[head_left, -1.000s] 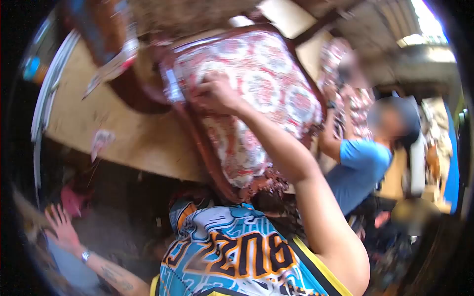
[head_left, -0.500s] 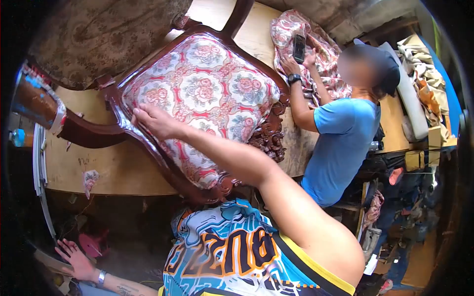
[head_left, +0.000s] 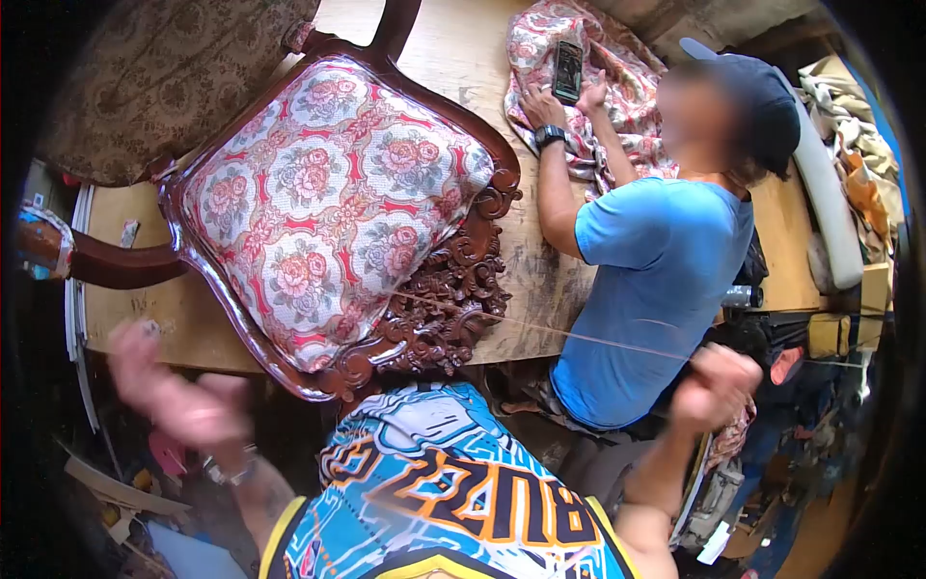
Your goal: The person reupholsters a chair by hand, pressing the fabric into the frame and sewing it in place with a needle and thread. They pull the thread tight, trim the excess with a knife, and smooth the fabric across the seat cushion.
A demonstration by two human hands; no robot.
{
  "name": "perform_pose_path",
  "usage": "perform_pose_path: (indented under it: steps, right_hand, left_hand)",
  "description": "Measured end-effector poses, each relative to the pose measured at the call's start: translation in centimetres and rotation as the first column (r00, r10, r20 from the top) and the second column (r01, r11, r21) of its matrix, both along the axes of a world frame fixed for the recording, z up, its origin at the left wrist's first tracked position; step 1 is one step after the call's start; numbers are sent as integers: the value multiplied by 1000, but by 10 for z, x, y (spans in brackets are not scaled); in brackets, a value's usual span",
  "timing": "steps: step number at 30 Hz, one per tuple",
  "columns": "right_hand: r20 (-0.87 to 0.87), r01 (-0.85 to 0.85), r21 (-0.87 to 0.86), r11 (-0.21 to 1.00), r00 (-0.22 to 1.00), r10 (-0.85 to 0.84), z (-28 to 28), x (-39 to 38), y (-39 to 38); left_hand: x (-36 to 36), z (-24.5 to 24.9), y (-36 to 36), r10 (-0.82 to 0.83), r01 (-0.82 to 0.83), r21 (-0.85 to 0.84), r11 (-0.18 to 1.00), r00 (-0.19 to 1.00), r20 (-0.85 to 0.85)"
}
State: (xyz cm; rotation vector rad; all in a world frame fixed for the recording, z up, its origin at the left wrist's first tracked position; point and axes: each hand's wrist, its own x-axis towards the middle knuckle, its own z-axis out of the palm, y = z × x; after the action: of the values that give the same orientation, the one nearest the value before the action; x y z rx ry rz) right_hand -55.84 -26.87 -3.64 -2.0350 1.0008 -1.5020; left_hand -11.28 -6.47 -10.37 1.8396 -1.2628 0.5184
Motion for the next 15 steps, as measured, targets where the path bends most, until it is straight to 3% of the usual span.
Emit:
perform_pose_path:
  steps: [1,2,3,4,5,6,7,8,9,10,11,12,15]
  right_hand:
    - [-30,94,-191,977,994,-101,16,-36,2]
    - [-66,182,-366,913,973,-220,32,-72,2]
    - [-186,304,-542,784,866,-465,50,-106,3]
    - [-213,384,-735,559,652,-728,63,-157,5]
    - [-208,442,-820,363,360,-909,78,-195,9]
    - [-236,539,-799,268,128,-963,91,-239,17]
    - [-260,464,-851,247,37,-965,107,-283,23]
    - [-174,406,-899,161,6,-985,117,-300,34]
    - [-89,341,-937,78,-18,-996,128,-313,44]
    - [1,273,-962,-10,-33,-999,137,-325,54]
    - [41,282,-958,-47,-26,-999,143,-344,70]
    - [81,291,-953,-83,-18,-997,149,-361,87]
    - [95,325,-943,-69,64,-993,144,-357,72]
  left_hand:
    - [-29,-1,-27,-320,325,63,944,944,-78]
    - [-59,-1,-58,-559,577,178,797,816,-144]
    - [-89,-1,-89,-724,778,269,568,628,-287]
    - [-111,-26,-107,-796,857,276,436,510,-326]
    - [-116,-48,-116,-820,889,286,357,445,-361]
    - [-107,-53,-122,-787,881,309,357,462,-409]
    - [-89,-56,-126,-716,839,346,420,540,-443]
    - [-64,-56,-130,-669,785,306,539,619,-411]
    - [-31,-53,-126,-505,639,433,636,769,-392]
    - [8,-51,-122,-444,518,399,757,855,-268]
    - [39,-31,-115,-318,453,396,799,876,-362]
    - [69,-23,-103,-225,334,382,862,927,-301]
    - [143,-18,-47,159,-14,630,777,972,-175]
